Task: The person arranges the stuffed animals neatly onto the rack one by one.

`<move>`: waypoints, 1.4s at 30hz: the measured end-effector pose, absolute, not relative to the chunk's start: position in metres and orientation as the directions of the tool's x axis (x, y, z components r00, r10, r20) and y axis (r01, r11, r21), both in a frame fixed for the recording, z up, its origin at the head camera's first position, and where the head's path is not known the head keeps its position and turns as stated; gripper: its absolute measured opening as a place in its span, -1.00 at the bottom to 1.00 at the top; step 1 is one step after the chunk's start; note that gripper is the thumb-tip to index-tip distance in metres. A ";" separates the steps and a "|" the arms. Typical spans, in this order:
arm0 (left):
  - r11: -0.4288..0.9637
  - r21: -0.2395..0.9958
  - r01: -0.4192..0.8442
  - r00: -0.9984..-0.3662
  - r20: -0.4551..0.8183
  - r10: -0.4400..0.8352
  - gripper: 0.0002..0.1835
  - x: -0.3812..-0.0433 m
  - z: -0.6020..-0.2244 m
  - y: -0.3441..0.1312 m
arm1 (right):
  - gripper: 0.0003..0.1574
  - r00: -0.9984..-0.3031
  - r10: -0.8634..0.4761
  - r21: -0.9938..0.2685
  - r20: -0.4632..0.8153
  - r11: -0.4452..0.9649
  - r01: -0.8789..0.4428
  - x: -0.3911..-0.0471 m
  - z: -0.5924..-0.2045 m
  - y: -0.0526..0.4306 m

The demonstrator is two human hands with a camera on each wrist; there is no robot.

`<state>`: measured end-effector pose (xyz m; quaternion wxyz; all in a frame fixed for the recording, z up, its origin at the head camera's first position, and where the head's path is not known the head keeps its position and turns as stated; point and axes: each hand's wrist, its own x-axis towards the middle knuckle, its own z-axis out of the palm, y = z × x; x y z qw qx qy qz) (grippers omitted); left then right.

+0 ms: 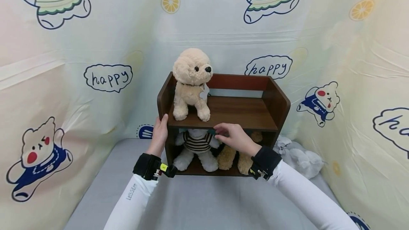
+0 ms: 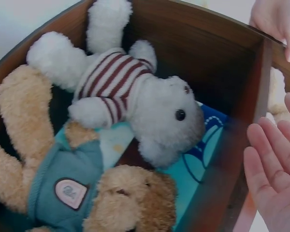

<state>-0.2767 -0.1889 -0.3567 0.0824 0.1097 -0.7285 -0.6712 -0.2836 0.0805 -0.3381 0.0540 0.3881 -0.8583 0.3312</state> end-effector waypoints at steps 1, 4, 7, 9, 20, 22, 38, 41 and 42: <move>0.074 0.996 -0.048 -0.962 -0.027 -0.271 -0.34 -0.277 -0.357 -0.189 | -0.66 -0.693 -0.639 -0.523 0.332 0.487 -0.700 -0.283 -0.340 0.082; 0.071 0.996 -0.047 -0.963 -0.026 -0.268 -0.34 -0.278 -0.356 -0.189 | -0.65 -0.698 -0.664 -0.515 0.268 0.514 -0.686 -0.283 -0.346 0.088; 0.072 0.996 -0.045 -0.965 -0.025 -0.260 -0.33 -0.277 -0.356 -0.188 | -0.63 -0.707 -0.678 -0.510 0.201 0.544 -0.667 -0.281 -0.352 0.094; 0.072 0.996 -0.044 -0.967 -0.024 -0.255 -0.34 -0.276 -0.356 -0.188 | -0.61 -0.718 -0.676 -0.508 0.163 0.567 -0.649 -0.281 -0.356 0.098; 0.074 0.996 -0.052 -0.964 -0.031 -0.265 -0.32 -0.276 -0.357 -0.188 | -0.62 -0.723 -0.690 -0.482 0.016 0.629 -0.611 -0.278 -0.376 0.121; 0.073 0.996 -0.053 -0.963 -0.032 -0.266 -0.32 -0.276 -0.357 -0.188 | -0.67 -0.717 -0.697 -0.483 -0.013 0.632 -0.606 -0.277 -0.381 0.127; 0.071 0.996 -0.052 -0.961 -0.030 -0.274 -0.34 -0.276 -0.356 -0.190 | -0.75 -0.738 -0.666 -0.433 -0.109 0.700 -0.568 -0.274 -0.398 0.166; 0.075 0.996 -0.056 -0.961 -0.034 -0.275 -0.34 -0.276 -0.356 -0.189 | -0.75 -0.744 -0.655 -0.425 -0.131 0.715 -0.555 -0.274 -0.399 0.173; 0.077 0.995 -0.058 -0.961 -0.034 -0.275 -0.34 -0.276 -0.356 -0.189 | -0.74 -0.749 -0.647 -0.422 -0.141 0.724 -0.546 -0.273 -0.399 0.176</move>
